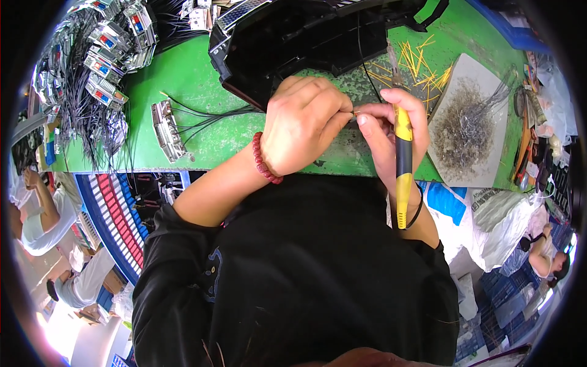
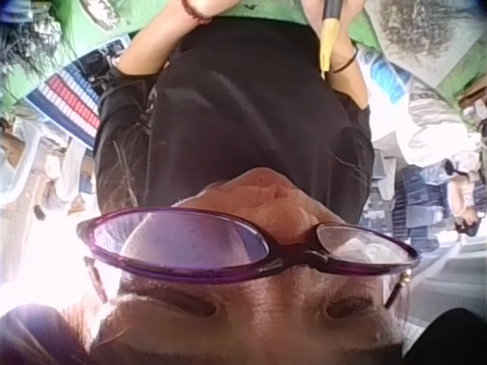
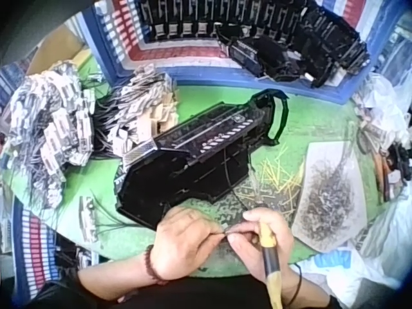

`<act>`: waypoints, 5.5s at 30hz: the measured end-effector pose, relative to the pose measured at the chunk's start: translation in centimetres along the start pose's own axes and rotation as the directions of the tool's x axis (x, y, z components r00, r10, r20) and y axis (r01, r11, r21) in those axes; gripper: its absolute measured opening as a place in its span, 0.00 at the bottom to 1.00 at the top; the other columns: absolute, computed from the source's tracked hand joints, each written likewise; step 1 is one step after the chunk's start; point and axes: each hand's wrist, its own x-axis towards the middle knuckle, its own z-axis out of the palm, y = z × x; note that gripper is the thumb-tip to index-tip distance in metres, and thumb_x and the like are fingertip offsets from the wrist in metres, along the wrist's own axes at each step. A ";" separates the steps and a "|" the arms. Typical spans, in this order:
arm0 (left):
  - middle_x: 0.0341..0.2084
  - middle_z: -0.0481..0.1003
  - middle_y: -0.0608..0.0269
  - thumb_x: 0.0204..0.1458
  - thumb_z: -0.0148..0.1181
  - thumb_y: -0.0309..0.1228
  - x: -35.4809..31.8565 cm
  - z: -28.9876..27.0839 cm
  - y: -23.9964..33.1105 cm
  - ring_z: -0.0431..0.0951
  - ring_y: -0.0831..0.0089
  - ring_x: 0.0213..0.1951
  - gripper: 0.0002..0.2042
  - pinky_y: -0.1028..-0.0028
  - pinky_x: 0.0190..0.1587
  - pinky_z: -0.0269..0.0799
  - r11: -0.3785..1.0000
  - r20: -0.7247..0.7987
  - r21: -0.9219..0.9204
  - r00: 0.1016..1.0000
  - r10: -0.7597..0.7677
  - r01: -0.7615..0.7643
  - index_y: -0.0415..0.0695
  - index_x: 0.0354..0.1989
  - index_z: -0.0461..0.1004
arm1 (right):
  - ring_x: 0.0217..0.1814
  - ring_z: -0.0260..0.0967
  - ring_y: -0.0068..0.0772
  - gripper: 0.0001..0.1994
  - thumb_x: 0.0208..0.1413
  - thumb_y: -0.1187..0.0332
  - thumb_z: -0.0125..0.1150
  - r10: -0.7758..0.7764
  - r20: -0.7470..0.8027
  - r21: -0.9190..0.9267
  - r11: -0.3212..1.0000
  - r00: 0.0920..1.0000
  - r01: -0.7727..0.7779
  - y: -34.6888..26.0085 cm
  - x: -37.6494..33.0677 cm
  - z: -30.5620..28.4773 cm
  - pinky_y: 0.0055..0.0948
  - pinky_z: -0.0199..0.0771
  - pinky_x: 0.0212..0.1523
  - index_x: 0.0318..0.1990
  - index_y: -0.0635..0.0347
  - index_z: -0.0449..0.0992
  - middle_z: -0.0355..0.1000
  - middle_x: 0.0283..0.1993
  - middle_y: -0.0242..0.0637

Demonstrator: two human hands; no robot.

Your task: The person solders wires onto a circuit board using a soldering iron, then places the assembly inside a toy car body and solders another wire to the board.

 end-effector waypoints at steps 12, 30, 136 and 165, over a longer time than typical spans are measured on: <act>0.24 0.76 0.63 0.42 0.67 0.25 0.3 -1.2 1.0 0.76 0.63 0.29 0.04 0.66 0.37 0.68 0.997 0.147 0.047 0.987 -0.070 0.063 0.43 0.26 0.76 | 0.32 0.77 0.28 0.18 0.44 0.85 0.66 -0.348 0.217 -0.309 0.862 0.912 0.402 0.5 1.9 -0.7 0.23 0.76 0.33 0.45 0.62 0.75 0.77 0.34 0.39; 0.17 0.70 0.65 0.39 0.63 0.25 0.2 1.2 0.4 0.74 0.64 0.23 0.04 0.67 0.30 0.66 0.963 0.096 0.266 0.993 -0.062 0.034 0.46 0.19 0.73 | 0.28 0.63 0.31 0.22 0.36 0.74 0.69 -0.308 0.230 -0.711 0.594 0.923 0.376 1.1 0.5 -0.1 0.33 0.54 0.30 0.45 0.53 0.76 0.67 0.22 0.26; 0.18 0.71 0.54 0.48 0.59 0.26 1.0 2.0 1.6 0.72 0.51 0.23 0.09 0.56 0.27 0.66 0.921 0.275 0.380 0.941 -0.195 0.080 0.40 0.19 0.69 | 0.22 0.62 0.10 0.07 0.48 0.76 0.62 -0.175 -0.499 -0.069 0.984 0.849 0.163 1.7 -7.7 -8.8 0.17 0.61 0.22 0.34 0.62 0.71 0.68 0.24 0.26; 0.19 0.74 0.53 0.49 0.59 0.29 0.7 1.9 0.6 0.74 0.54 0.22 0.11 0.60 0.26 0.68 0.894 0.298 0.448 0.946 -0.132 -0.016 0.38 0.19 0.70 | 0.19 0.69 0.28 0.07 0.42 0.73 0.63 -0.381 -0.505 -0.257 0.923 0.774 0.286 2.8 -7.3 -7.9 0.28 0.68 0.22 0.30 0.56 0.72 0.69 0.20 0.33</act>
